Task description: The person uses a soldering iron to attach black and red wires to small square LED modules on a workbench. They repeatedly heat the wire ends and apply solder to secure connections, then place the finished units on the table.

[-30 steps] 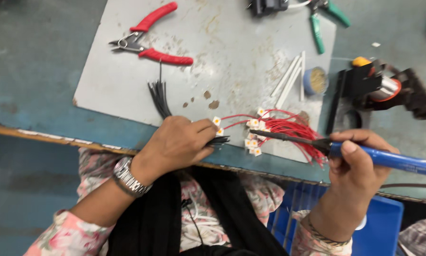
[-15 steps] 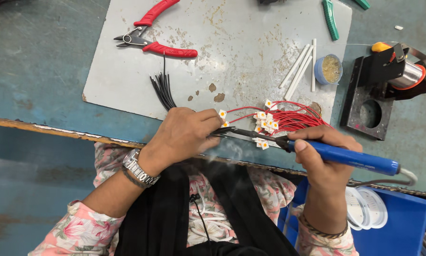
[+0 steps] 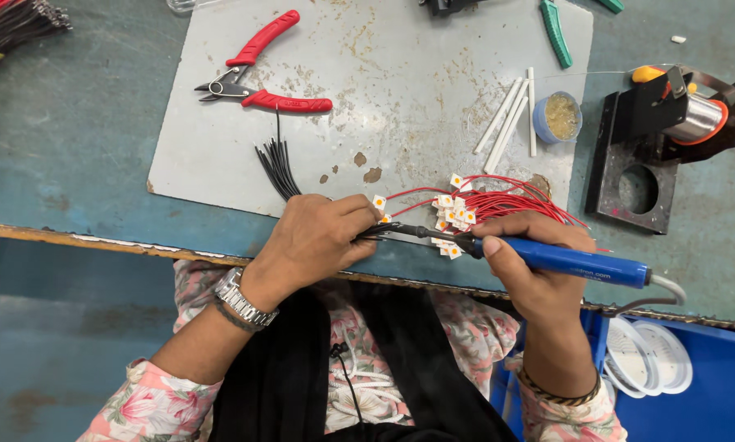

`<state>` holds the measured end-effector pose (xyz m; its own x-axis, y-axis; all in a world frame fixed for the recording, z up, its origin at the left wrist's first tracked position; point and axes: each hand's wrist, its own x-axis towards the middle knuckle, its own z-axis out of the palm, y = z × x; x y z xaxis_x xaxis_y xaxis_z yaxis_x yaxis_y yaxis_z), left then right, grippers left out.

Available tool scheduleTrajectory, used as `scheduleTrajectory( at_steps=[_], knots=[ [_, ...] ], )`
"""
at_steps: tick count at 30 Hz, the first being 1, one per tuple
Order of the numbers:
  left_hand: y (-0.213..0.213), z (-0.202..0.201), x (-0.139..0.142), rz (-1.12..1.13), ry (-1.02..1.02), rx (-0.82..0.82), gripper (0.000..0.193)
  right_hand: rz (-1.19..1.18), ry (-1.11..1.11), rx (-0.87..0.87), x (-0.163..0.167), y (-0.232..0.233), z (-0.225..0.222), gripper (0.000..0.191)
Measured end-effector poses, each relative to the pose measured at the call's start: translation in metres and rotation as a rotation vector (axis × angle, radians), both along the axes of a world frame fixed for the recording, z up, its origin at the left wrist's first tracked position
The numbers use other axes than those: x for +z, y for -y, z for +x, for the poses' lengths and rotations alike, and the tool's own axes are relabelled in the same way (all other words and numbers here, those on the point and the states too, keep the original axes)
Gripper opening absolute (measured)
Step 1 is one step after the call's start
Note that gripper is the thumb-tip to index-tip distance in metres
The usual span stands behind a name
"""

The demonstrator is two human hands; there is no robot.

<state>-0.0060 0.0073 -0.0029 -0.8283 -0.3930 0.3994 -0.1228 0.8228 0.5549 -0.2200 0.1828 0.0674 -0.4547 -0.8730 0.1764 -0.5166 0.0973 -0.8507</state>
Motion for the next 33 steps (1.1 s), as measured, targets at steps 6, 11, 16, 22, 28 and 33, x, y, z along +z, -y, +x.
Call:
scheduleTrajectory(
  at_steps=[6,11,16,22,28,33],
  knots=[
    [0.000,0.001,-0.001,-0.009,-0.002,-0.006,0.022,-0.030,-0.091,0.060,0.000,0.003,0.000,0.013],
    [0.001,0.003,0.000,-0.018,0.020,-0.016,0.027,-0.014,-0.109,0.078,0.004,0.005,0.000,0.014],
    [0.002,0.005,0.001,-0.020,0.013,-0.034,0.028,-0.019,-0.082,0.050,0.008,0.003,-0.003,0.013],
    [0.002,0.005,0.001,-0.033,0.054,-0.027,0.027,-0.030,-0.072,0.042,0.007,0.001,-0.004,0.014],
    [0.002,0.005,0.005,-0.038,0.033,-0.027,0.026,-0.165,0.098,-0.207,-0.002,-0.032,-0.013,0.018],
    [0.001,0.007,0.003,-0.051,0.073,-0.022,0.026,-0.515,0.047,-0.301,-0.075,-0.072,-0.002,0.035]
  ],
)
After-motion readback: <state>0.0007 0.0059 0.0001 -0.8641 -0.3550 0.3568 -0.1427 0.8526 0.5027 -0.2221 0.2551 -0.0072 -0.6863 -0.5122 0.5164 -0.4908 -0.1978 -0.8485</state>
